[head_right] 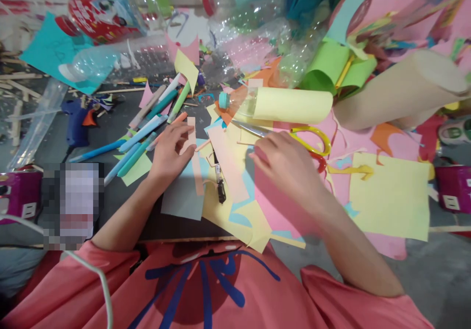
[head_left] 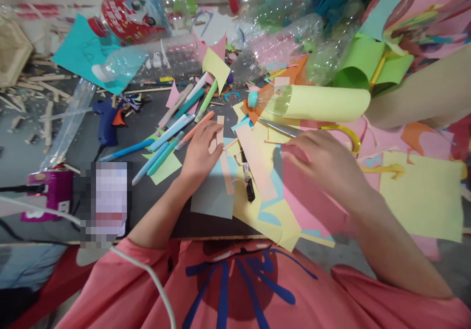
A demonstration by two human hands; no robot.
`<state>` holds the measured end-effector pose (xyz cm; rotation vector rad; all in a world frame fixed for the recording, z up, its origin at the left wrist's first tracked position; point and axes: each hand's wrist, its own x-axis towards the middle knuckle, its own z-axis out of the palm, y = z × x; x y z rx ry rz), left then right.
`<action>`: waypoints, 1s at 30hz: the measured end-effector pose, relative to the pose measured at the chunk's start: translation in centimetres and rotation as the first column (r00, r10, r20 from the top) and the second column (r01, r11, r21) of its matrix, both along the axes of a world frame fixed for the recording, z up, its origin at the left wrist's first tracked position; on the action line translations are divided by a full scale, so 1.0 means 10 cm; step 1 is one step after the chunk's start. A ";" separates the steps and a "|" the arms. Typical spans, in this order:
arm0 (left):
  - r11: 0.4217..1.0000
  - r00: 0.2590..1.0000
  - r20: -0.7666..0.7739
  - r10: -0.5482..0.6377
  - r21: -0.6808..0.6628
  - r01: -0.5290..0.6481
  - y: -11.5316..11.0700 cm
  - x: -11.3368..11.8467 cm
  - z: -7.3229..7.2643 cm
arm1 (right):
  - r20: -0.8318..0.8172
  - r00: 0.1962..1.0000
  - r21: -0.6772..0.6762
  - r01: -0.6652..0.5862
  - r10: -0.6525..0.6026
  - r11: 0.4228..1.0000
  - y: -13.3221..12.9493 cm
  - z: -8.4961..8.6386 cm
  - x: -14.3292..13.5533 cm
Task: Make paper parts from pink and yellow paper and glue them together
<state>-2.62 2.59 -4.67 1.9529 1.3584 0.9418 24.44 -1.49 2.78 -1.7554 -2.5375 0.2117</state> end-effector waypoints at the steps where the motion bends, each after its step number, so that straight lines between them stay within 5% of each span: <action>1: 1.000 1.000 0.003 -0.003 0.007 0.003 -0.01 0.00 -0.01 | 0.002 0.999 -0.014 -0.034 0.034 0.999 0.01 -0.02 -0.11; 4: 1.000 0.998 0.057 0.007 0.011 -0.008 -0.02 0.00 -0.02 | 0.024 0.995 -0.100 -0.098 0.100 0.990 0.06 -0.05 -0.39; 11: 0.987 0.987 -0.128 -0.099 0.118 0.114 -0.05 0.02 0.09 | -0.020 0.971 -0.344 0.219 -0.240 0.913 0.15 0.01 -0.71; 17: 0.988 0.988 0.006 -0.153 0.009 0.153 -0.13 0.13 0.16 | -0.270 0.900 -0.502 0.172 -0.342 0.848 0.21 -0.08 -0.66; 19: 0.987 0.989 0.065 -0.129 -0.087 0.135 -0.12 0.14 0.17 | -0.444 0.822 -0.528 0.081 -0.356 0.845 0.23 -0.15 -0.63; 24: 0.973 0.979 0.188 -0.082 -0.200 0.120 -0.08 0.13 0.20 | -0.791 0.458 -0.517 -0.143 -0.407 0.844 0.21 -0.32 -0.72; 30: 0.945 0.952 0.298 0.066 -0.325 0.036 -0.06 0.12 0.18 | -0.815 0.368 -0.526 -0.142 -0.448 0.839 0.13 -0.41 -0.85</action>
